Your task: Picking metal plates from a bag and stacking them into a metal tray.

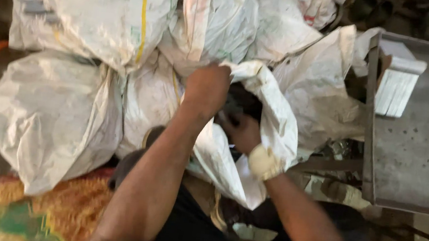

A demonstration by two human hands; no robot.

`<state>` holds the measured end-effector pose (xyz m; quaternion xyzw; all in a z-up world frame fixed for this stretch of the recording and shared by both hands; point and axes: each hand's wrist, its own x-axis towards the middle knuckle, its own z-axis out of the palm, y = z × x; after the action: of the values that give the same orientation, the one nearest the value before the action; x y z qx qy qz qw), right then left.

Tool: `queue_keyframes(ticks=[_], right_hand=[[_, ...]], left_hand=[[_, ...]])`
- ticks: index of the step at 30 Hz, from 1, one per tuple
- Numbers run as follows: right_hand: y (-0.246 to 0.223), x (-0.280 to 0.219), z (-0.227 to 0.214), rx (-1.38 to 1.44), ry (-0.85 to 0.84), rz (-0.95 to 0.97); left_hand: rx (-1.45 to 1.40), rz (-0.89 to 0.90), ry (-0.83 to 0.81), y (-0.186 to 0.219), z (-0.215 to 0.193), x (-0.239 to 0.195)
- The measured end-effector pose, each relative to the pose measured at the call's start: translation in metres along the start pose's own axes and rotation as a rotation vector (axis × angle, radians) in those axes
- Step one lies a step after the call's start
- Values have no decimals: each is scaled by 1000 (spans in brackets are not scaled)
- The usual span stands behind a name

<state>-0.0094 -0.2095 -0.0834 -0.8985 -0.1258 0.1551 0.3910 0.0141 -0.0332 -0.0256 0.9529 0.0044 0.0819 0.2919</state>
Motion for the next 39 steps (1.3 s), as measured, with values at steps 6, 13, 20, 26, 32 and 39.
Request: queue_keyframes(ticks=[6,13,20,26,32,39], right_hand=[[1,-107,-35,375,37,326],[39,-194,-90,1245,-43,86],[37,-235,-109,1248,-159,-82],[54,-262,-104,1120,-140,-120],[-6,-279,-145,463,151,-328],[-25,-291,-151,487,380,103]], left_hand=[[-101,40,57,15,-2,-8],[-494,409,-79,71,-12,-53],[-259,748,12,121,-25,-105],[-176,788,-49,122,7,-120],[17,855,41,148,-15,-135],[367,922,61,195,-30,-160]])
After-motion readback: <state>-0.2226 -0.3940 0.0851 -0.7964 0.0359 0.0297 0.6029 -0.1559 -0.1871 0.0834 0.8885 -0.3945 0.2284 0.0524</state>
